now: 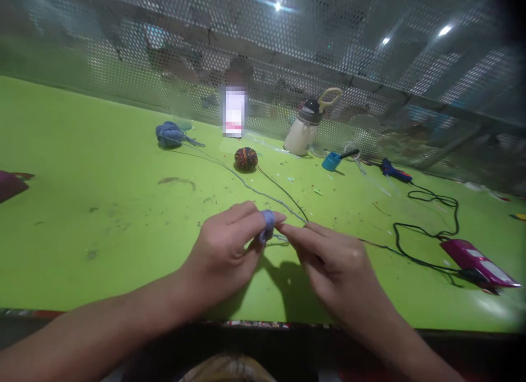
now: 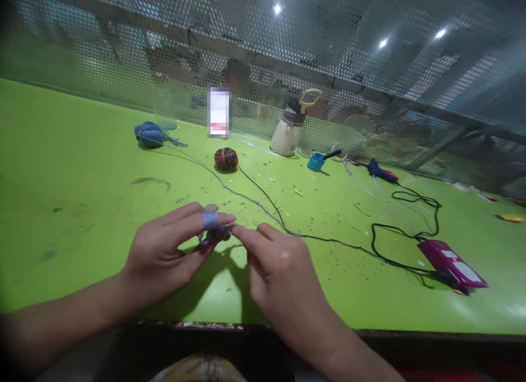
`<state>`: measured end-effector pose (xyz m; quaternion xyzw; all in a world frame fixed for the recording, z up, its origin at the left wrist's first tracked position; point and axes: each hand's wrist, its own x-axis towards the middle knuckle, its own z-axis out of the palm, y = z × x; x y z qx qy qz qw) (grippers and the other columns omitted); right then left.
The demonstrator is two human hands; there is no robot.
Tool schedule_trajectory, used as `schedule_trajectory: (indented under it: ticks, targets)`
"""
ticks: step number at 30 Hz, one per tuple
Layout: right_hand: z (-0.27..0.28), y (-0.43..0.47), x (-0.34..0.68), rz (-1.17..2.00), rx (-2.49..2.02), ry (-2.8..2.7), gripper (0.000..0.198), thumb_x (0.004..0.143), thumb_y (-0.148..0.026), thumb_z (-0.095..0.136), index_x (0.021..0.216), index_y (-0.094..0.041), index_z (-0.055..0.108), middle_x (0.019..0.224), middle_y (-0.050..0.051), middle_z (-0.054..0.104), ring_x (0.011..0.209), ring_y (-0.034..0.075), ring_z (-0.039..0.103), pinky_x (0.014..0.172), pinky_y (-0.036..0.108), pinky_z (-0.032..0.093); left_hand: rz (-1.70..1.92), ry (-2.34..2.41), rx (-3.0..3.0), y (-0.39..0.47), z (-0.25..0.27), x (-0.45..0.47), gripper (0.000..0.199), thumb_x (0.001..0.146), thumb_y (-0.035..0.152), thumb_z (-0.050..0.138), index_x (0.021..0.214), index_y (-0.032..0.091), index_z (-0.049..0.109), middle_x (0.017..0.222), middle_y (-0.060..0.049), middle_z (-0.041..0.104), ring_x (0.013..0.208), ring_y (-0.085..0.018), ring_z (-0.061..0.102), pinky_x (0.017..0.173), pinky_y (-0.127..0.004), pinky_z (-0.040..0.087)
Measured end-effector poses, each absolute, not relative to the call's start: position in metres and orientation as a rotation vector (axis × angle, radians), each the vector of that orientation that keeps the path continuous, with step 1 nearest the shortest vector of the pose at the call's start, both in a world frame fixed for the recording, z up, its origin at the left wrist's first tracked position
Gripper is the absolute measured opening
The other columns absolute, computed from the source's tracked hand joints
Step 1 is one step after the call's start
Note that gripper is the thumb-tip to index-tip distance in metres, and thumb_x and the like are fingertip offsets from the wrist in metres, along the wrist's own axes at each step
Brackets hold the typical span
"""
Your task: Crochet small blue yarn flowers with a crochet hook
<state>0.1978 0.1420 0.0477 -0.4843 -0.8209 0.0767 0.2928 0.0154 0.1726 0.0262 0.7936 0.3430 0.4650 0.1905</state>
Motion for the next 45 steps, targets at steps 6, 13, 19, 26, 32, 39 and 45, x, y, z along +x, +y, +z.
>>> schedule_trajectory:
  ticks: [6,13,19,26,32,39,45]
  targets:
    - [0.009,0.138,0.168,1.089,-1.097,-1.166,0.02,0.088,-0.023,0.064,0.105,-0.025,0.075,0.063,-0.003,0.059,0.044,0.007,0.046,0.045,0.022,0.039,1.312,0.971,1.696,0.175,0.031,0.014,0.032,0.08,0.015,0.071,0.112,0.02,0.072,0.084,-0.002,0.07,0.078,-0.015,0.064,0.073,-0.028,0.051]
    - [0.024,0.133,0.187,0.816,-1.099,-1.526,0.023,0.088,-0.015,0.063,0.104,-0.027,0.076,0.064,-0.002,0.063,0.046,0.008,0.05,0.043,0.021,0.039,1.002,0.707,1.008,0.187,0.041,0.006,0.038,0.063,0.014,0.087,0.098,0.027,0.077,0.071,0.007,0.063,0.068,-0.006,0.062,0.072,-0.018,0.05]
    - [0.037,0.13,0.208,-0.074,-1.063,-2.243,0.041,0.088,0.002,0.045,0.122,-0.006,0.067,0.075,0.011,0.063,0.061,0.018,0.056,0.052,0.03,0.04,0.94,0.75,1.079,0.184,0.044,0.007,0.033,0.066,0.009,0.083,0.095,0.024,0.078,0.067,0.007,0.064,0.063,-0.006,0.063,0.067,-0.017,0.05]
    - [0.047,0.126,0.214,-0.471,-1.103,-2.442,0.04,0.095,-0.005,0.04,0.126,-0.009,0.065,0.069,0.008,0.056,0.055,0.019,0.047,0.051,0.031,0.03,0.945,0.783,1.12,0.187,0.041,0.007,0.02,0.067,0.009,0.082,0.082,0.022,0.079,0.066,0.005,0.07,0.063,-0.007,0.065,0.064,-0.018,0.049]
    - [0.06,0.127,0.221,0.092,-1.084,-2.422,0.044,0.091,-0.002,0.041,0.126,-0.016,0.062,0.073,0.002,0.054,0.057,0.014,0.049,0.051,0.027,0.034,0.886,0.635,1.009,0.192,0.039,0.005,0.011,0.068,0.005,0.077,0.068,0.015,0.074,0.063,0.004,0.067,0.061,-0.006,0.06,0.064,-0.017,0.046]
    - [0.05,0.129,0.221,0.139,-1.02,-2.347,0.045,0.091,-0.001,0.044,0.13,-0.019,0.058,0.077,0.002,0.056,0.062,0.014,0.051,0.055,0.026,0.035,0.815,0.572,0.927,0.19,0.04,0.005,0.024,0.072,0.01,0.078,0.094,0.02,0.077,0.076,0.002,0.069,0.07,-0.008,0.064,0.071,-0.02,0.048]
    - [0.052,0.121,0.212,-0.52,-1.099,-2.444,0.037,0.097,-0.007,0.042,0.125,-0.011,0.065,0.067,0.005,0.053,0.055,0.017,0.043,0.052,0.031,0.028,0.859,0.651,1.204,0.189,0.036,0.003,0.023,0.075,0.014,0.078,0.095,0.025,0.077,0.075,0.004,0.068,0.071,-0.008,0.064,0.072,-0.021,0.05]
